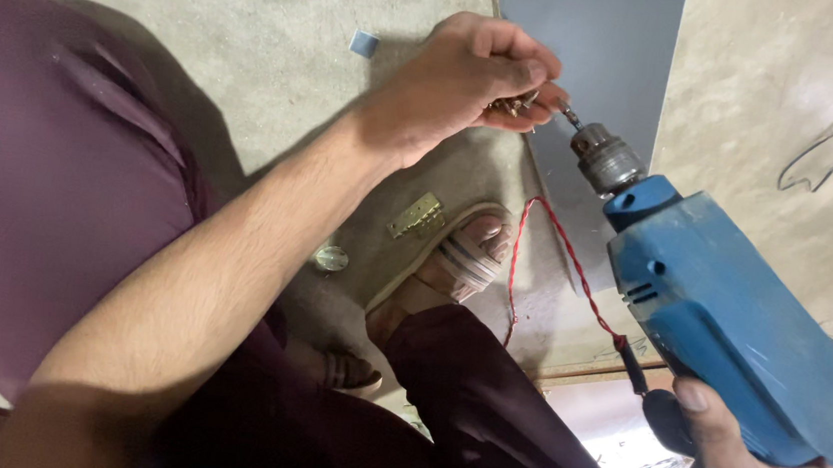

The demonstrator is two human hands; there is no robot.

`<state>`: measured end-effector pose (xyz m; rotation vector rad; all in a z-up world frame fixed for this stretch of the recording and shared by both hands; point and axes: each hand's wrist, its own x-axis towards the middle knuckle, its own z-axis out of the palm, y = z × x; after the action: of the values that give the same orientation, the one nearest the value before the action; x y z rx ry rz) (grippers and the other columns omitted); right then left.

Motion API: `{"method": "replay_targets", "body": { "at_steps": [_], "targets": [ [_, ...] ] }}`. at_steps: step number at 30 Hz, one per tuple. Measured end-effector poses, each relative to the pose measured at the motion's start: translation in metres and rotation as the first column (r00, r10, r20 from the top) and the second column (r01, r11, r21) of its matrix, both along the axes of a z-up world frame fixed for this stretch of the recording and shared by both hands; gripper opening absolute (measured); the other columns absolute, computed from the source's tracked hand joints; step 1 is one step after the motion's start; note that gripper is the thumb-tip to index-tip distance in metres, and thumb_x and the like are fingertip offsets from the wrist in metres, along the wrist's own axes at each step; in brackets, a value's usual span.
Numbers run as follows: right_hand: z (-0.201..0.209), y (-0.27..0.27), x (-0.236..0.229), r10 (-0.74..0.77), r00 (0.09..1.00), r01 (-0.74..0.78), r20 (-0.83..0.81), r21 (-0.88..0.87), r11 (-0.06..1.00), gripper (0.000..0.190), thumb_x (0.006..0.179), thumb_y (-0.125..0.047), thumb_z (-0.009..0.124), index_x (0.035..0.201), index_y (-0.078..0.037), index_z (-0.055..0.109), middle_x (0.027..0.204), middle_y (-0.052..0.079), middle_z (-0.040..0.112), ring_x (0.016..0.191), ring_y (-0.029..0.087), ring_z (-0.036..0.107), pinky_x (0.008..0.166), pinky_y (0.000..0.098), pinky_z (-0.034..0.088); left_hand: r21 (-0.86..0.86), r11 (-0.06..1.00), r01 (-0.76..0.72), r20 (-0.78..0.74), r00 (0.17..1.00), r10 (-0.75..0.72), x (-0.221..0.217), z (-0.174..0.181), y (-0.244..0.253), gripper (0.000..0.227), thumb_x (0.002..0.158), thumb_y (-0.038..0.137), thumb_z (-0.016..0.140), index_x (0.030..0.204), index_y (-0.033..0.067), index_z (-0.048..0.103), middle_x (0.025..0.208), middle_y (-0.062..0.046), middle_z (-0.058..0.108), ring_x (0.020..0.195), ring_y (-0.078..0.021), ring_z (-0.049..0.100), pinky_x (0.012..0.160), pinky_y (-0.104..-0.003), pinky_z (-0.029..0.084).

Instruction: The person uses an electric drill to create holes in wood panels and positions metal hinges onto the panels. They handle multiple panels and hinges throughout the task while sitting on the floor.

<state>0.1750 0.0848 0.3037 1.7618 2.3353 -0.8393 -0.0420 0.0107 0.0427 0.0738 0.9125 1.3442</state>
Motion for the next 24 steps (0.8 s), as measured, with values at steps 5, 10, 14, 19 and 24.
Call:
{"method": "replay_targets", "body": {
  "at_steps": [5, 10, 14, 19, 24],
  "targets": [
    [-0.004, -0.013, 0.034, -0.129, 0.953, 0.137, -0.273, 0.009, 0.991, 0.088, 0.092, -0.008, 0.089, 0.15, 0.011, 0.026, 0.138, 0.03, 0.054, 0.125, 0.038, 0.069, 0.099, 0.0421, 0.059, 0.057, 0.994, -0.091, 0.015, 0.996, 0.091, 0.005, 0.007, 0.001, 0.029, 0.101, 0.007, 0.049, 0.125, -0.0064, 0.058, 0.117, -0.02, 0.071, 0.107, -0.0214, 0.072, 0.094, -0.029, 0.064],
    [-0.008, -0.012, 0.051, -0.17, 0.932, 0.176, -0.32, -0.009, 0.984, 0.092, 0.096, -0.002, 0.087, 0.156, 0.008, 0.018, 0.145, 0.031, 0.047, 0.131, 0.041, 0.064, 0.104, 0.044, 0.057, 0.105, 0.985, -0.138, 0.192, 0.975, 0.116, 0.01, 0.001, 0.004, 0.023, 0.104, 0.009, 0.043, 0.12, -0.0056, 0.05, 0.113, -0.027, 0.07, 0.109, -0.0293, 0.075, 0.097, -0.037, 0.064],
    [-0.009, -0.012, 0.051, -0.165, 0.921, 0.164, -0.352, -0.033, 0.986, 0.094, 0.098, -0.003, 0.085, 0.157, 0.007, 0.013, 0.15, 0.032, 0.042, 0.136, 0.04, 0.064, 0.105, 0.0423, 0.057, 0.176, 0.966, -0.188, 0.31, 0.942, 0.127, 0.014, -0.007, 0.002, 0.02, 0.107, 0.011, 0.046, 0.119, -0.0049, 0.049, 0.108, -0.029, 0.068, 0.115, -0.0369, 0.072, 0.104, -0.045, 0.064],
    [-0.005, -0.011, 0.034, -0.186, 0.946, 0.183, -0.266, -0.035, 0.982, 0.095, 0.1, -0.01, 0.085, 0.156, 0.011, 0.012, 0.139, 0.034, 0.051, 0.116, 0.041, 0.072, 0.092, 0.0409, 0.061, 0.211, 0.954, -0.213, 0.391, 0.913, 0.117, 0.016, -0.013, -0.002, 0.023, 0.108, 0.016, 0.049, 0.118, -0.0053, 0.05, 0.105, -0.025, 0.066, 0.127, -0.0387, 0.067, 0.107, -0.049, 0.057],
    [-0.002, -0.001, 0.014, -0.183, 0.967, 0.172, -0.179, -0.072, 0.982, 0.076, 0.096, -0.013, 0.082, 0.145, 0.019, 0.035, 0.122, 0.035, 0.062, 0.098, 0.038, 0.074, 0.086, 0.0433, 0.062, 0.245, 0.945, -0.218, 0.405, 0.908, 0.104, 0.013, -0.018, -0.003, 0.025, 0.107, 0.017, 0.052, 0.119, -0.0059, 0.052, 0.108, -0.024, 0.065, 0.13, -0.0383, 0.065, 0.109, -0.052, 0.058]
  ]
}}
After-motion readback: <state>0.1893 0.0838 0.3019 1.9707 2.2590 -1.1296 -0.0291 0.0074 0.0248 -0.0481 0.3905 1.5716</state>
